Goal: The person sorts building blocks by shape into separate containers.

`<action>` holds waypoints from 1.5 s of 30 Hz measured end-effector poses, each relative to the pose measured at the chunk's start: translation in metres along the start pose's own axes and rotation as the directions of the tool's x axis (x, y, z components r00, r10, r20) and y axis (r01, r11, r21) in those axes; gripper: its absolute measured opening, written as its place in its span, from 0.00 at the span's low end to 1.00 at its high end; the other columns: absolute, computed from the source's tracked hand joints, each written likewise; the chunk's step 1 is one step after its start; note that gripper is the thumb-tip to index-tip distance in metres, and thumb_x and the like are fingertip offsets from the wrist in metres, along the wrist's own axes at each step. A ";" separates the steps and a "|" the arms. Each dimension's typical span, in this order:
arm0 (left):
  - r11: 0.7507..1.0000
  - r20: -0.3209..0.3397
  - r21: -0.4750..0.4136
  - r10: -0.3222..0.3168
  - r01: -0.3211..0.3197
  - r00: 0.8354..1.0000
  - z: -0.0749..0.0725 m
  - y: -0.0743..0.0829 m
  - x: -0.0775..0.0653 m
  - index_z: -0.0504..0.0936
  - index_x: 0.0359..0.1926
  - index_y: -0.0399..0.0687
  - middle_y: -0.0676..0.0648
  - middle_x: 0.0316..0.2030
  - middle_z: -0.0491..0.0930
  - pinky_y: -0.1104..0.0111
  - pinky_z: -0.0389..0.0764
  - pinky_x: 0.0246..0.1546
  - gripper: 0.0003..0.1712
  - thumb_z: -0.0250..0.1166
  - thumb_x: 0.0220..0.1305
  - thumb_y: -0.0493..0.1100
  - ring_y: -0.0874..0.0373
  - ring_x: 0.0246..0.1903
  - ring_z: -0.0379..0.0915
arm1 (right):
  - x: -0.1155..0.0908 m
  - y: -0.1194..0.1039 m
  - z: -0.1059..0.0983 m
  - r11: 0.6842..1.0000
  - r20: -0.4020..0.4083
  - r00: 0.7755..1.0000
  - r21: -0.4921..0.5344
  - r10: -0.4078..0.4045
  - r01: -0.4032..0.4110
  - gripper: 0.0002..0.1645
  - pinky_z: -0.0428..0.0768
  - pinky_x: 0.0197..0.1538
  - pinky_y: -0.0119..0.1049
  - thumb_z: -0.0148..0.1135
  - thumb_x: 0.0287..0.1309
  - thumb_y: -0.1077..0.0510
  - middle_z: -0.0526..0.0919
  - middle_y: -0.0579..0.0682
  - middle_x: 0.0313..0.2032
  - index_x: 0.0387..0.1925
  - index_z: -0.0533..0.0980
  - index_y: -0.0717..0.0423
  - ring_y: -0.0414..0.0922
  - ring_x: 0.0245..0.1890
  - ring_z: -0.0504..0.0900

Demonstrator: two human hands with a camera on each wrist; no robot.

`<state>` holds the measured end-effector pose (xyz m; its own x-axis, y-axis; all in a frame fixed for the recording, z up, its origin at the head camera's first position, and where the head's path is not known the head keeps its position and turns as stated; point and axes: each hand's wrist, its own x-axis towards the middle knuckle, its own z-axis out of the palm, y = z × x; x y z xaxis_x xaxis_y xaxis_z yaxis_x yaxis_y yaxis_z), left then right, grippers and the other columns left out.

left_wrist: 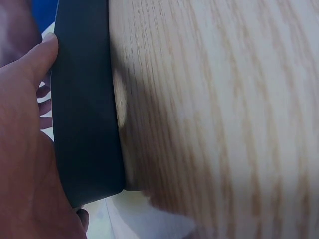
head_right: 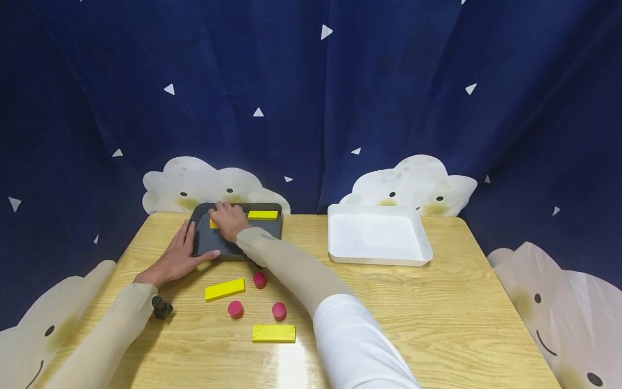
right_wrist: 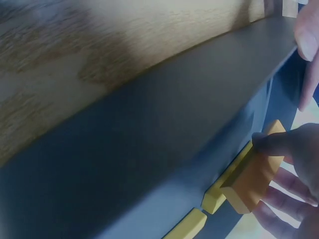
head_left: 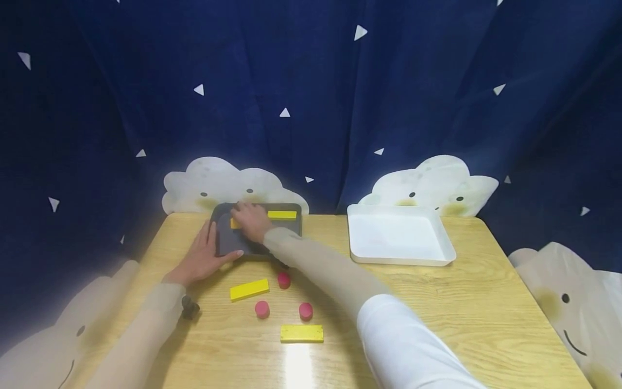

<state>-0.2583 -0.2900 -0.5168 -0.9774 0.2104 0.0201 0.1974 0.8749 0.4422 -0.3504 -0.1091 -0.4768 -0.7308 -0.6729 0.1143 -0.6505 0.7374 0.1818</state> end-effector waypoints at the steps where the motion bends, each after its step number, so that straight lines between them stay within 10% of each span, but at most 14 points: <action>1: 1.000 0.003 0.001 0.000 0.000 1.000 0.000 0.000 0.000 0.33 0.83 0.26 0.25 0.83 0.25 0.33 0.45 0.80 0.76 0.60 0.67 0.80 0.24 0.82 0.31 | 0.000 -0.001 0.002 1.000 -0.001 1.000 -0.001 0.001 -0.001 0.27 0.87 0.55 0.38 0.66 0.74 0.57 0.79 0.49 0.64 0.71 0.77 0.47 0.46 0.61 0.80; 45: 1.000 0.004 -0.009 -0.005 0.005 1.000 -0.001 0.003 -0.002 0.34 0.83 0.26 0.25 0.83 0.26 0.33 0.44 0.80 0.76 0.60 0.67 0.80 0.24 0.82 0.30 | 0.006 -0.001 0.016 1.000 0.017 1.000 -0.015 0.007 -0.007 0.24 0.87 0.52 0.37 0.67 0.74 0.53 0.81 0.49 0.60 0.68 0.79 0.49 0.45 0.56 0.82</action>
<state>-0.2560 -0.2882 -0.5148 -0.9781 0.2078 0.0145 0.1919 0.8720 0.4502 -0.3576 -0.1124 -0.4921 -0.7386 -0.6668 0.0993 -0.6425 0.7409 0.1957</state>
